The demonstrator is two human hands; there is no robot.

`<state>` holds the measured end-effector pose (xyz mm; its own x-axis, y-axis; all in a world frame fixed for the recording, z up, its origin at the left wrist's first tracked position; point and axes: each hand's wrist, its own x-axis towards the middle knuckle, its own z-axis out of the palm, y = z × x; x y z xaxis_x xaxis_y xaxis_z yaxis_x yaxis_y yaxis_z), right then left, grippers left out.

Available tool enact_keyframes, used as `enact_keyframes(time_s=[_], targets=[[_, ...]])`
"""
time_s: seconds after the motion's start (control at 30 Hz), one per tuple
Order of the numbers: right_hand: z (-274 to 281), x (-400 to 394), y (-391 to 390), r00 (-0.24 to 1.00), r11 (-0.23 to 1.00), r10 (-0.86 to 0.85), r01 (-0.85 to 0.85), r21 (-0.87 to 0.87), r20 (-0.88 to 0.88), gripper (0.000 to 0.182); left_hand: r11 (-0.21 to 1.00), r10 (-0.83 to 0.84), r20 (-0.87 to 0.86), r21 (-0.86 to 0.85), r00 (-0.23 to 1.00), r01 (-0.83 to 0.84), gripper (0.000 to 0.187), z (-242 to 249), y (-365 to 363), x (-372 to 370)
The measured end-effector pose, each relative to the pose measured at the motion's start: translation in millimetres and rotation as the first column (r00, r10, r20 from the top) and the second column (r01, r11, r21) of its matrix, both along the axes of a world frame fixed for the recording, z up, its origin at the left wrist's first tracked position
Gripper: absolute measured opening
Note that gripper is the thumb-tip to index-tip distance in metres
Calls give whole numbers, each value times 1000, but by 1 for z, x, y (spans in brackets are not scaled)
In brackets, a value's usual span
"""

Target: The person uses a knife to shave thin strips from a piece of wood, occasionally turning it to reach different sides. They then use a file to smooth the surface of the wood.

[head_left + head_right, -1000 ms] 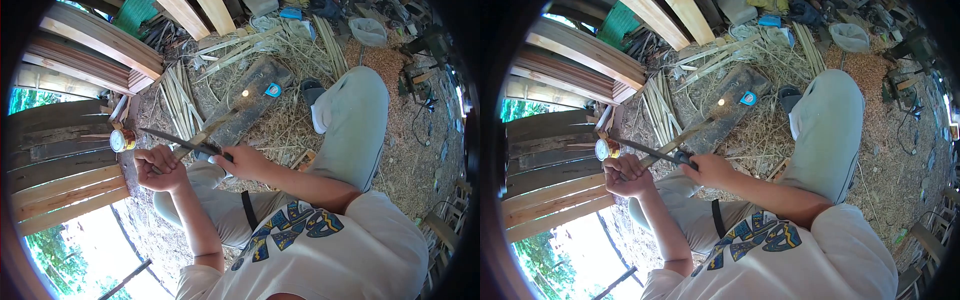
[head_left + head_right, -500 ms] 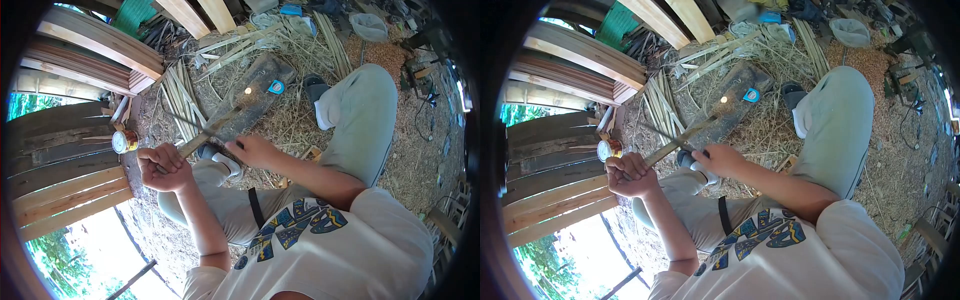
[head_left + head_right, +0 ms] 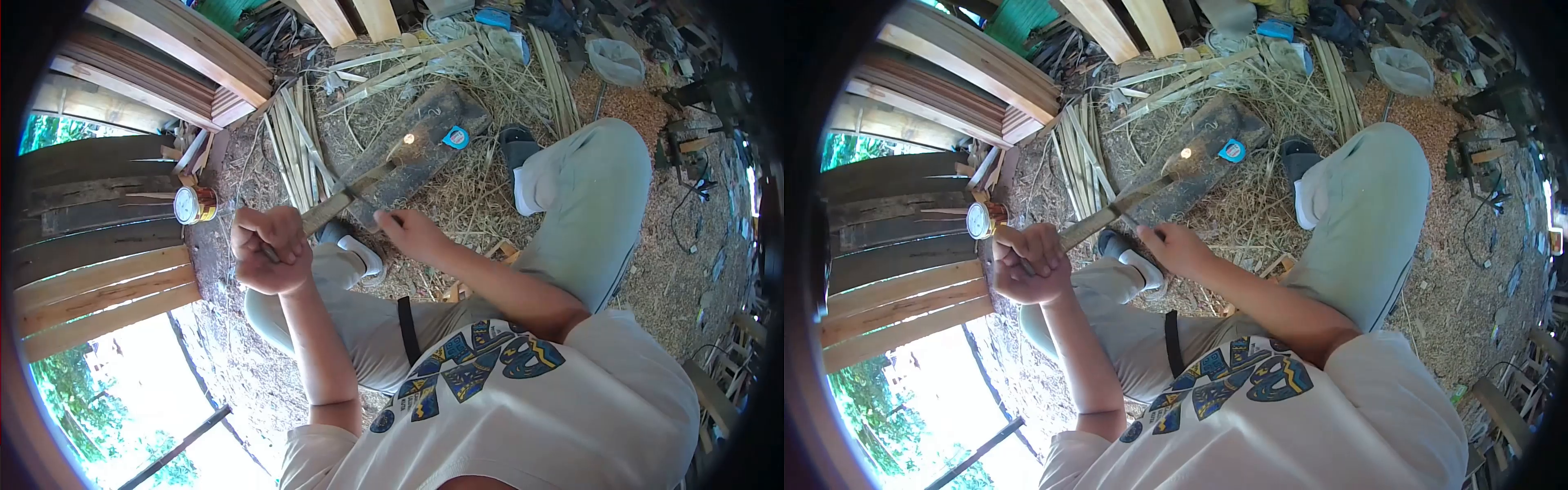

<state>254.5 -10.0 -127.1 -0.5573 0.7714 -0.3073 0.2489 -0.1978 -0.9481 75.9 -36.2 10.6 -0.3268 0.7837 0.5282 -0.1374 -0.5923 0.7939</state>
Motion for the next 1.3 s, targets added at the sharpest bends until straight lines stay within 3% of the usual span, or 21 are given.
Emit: enact_keyframes(time_s=[0.1, 0.2, 0.27, 0.4, 0.47, 0.53, 0.6, 0.73, 0.8, 0.87, 0.93, 0.97, 1.0, 1.1, 1.13, 1.23, 1.3], targets=[[16, 5, 2, 985, 993, 98, -106, 50, 140, 57, 1000, 19, 167, -27, 986, -15, 35, -1, 2, -8], [10, 9, -7, 986, 971, 143, -155, 183, 82, 64, 1000, 22, 85, -10, 996, -21, 35, -1, 1, 1], [-36, -2, 2, 987, 1000, -1, -2, 16, 163, 56, 999, 34, 92, -27, 995, -32, 36, 0, -4, 3], [1, 15, 5, 968, 987, 50, -85, 135, 245, 56, 998, -46, 52, -31, 998, 47, 40, -2, -2, 5], [21, 18, -5, 991, 977, 132, -135, 165, 32, 61, 997, -63, 25, -31, 998, 64, 41, -2, -2, 7], [-17, 9, 5, 988, 982, 85, -104, 158, 126, 64, 997, -74, -16, -28, 997, 73, 41, -1, -4, 7], [-69, 7, 30, 958, 992, 70, -36, -123, 279, 64, 999, -21, 44, -41, 999, 22, 42, 0, -4, 1], [-73, 22, 40, 939, 994, 113, -108, -33, 324, 66, 997, -10, 66, -77, 998, 16, 43, 1, 1, 1], [-71, 16, 23, 989, 999, -4, -3, 51, 151, 68, 997, -37, 58, -66, 998, 41, 44, 2, 3, 1], [-106, 19, 26, 995, 997, 3, -11, 82, 100, 70, 997, -59, 39, -53, 997, 61, 44, 2, 2, -2], [-121, 36, 49, 870, 941, 182, -19, -338, 458, 69, 995, -69, 61, -68, 996, 73, 47, 4, 3, -7], [-120, 45, 54, 847, 983, 156, -80, -168, 508, 68, 991, -102, 60, -77, 993, 107, 49, 6, 4, -12], [-115, 44, 57, 846, 984, 148, -75, -161, 512, 68, 991, -107, 61, -69, 992, 111, 49, 7, 7, -16], [-106, 33, 39, 948, 993, 16, -51, 102, 319, 69, 973, -191, 57, -121, 980, 197, 52, 7, 5, -19], [-117, 31, 37, 945, 993, 28, -65, 103, 326, 69, 970, -208, 22, -121, 978, 209, 53, 7, 6, -17], [-158, 30, 48, 874, 948, 152, 2, -317, 462, 67, 963, -248, 19, -104, 969, 248, 50, 7, 6, -23], [-162, 36, 55, 905, 961, 123, -7, -275, 407, 68, 960, -259, 53, -98, 965, 263, 46, 7, 9, -28]])
